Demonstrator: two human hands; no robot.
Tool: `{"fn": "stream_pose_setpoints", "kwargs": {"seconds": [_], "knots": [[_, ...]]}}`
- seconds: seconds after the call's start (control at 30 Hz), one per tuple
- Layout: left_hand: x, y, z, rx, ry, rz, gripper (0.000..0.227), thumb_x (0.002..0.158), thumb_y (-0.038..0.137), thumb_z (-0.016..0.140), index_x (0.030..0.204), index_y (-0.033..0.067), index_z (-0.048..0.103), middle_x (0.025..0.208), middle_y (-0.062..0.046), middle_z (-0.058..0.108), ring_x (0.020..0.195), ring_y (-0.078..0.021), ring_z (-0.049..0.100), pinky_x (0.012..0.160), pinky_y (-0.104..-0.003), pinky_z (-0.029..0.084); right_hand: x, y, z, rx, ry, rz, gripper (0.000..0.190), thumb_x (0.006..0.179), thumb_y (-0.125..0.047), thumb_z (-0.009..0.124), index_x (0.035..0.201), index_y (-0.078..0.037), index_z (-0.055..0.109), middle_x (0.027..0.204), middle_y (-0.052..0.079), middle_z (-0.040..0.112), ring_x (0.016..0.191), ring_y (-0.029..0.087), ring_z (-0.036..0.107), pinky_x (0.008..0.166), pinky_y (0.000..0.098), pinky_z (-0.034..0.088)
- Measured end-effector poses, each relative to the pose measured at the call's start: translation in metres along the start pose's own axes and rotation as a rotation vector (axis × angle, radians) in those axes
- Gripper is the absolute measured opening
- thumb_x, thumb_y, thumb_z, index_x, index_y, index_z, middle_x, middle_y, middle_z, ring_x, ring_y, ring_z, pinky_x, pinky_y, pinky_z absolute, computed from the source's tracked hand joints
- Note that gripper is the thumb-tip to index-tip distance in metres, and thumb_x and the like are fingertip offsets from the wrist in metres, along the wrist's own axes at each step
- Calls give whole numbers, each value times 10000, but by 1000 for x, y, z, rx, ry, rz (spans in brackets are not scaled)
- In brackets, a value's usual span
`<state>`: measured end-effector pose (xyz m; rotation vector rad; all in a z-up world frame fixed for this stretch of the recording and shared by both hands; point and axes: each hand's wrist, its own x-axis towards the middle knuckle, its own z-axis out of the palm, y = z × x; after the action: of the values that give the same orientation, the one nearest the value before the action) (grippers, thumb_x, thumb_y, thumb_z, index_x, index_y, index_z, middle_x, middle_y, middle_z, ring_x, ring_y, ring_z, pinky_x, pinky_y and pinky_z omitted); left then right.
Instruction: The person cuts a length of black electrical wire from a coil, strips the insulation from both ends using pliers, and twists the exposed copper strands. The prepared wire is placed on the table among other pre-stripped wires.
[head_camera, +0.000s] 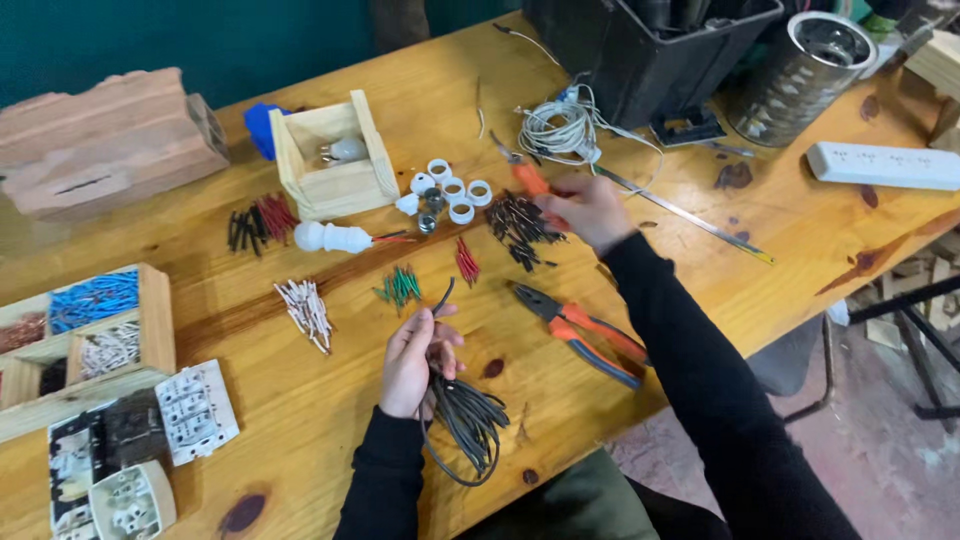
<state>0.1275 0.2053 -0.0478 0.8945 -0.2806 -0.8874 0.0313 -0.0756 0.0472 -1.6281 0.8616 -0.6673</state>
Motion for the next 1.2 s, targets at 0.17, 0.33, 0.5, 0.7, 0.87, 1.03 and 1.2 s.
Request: {"fn": "stream_pose_setpoints", "kwargs": {"seconds": [0.17,0.33,0.5,0.7,0.87,1.03,1.2], "knots": [[0,1,4,18,71,-2,386,1078,283,533,1247,-40,660,767,-212,687,353,-179,518,418,-386,601,-82,6,4,580,-282,164,406,824,-89,784,1197,25,674,1007,155,740,774,229,752,600,332,663],[2,-4,0,12,150,-10,376,1090,296,523,1257,-17,646,780,-190,666,363,-167,497,406,-375,592,-137,44,32,763,-544,286,438,832,-68,662,1247,58,601,1029,240,679,745,332,692,610,534,659],[-6,10,-9,38,230,-53,335,1111,355,462,1216,77,617,824,-166,682,353,-143,498,378,-363,592,-145,42,50,905,-587,252,441,879,-102,667,1288,-81,503,907,130,525,578,260,632,364,438,637],[-10,24,-23,177,96,-174,345,1108,420,472,1223,123,604,830,-178,687,312,-162,486,314,-412,569,-109,28,86,939,-448,19,505,812,133,700,1273,-7,548,959,221,718,889,372,770,868,575,631],[26,4,-29,130,85,-67,277,1124,325,472,1192,80,580,864,-223,705,338,-186,542,317,-395,564,-103,14,101,867,-570,-42,534,847,82,690,1335,-23,500,985,189,637,629,222,623,436,308,543],[40,-9,-23,127,157,204,234,1151,228,383,1191,47,527,845,-184,706,371,-140,553,303,-262,484,-113,15,95,840,-670,-37,684,896,32,612,1531,-63,376,965,161,564,483,139,556,329,285,505],[15,-9,-19,193,91,267,226,1144,197,366,1192,41,522,702,-119,619,343,-96,458,267,-250,448,-102,45,75,978,-762,-2,736,895,-402,609,1544,-115,417,1180,297,565,976,490,671,851,602,586]]}}
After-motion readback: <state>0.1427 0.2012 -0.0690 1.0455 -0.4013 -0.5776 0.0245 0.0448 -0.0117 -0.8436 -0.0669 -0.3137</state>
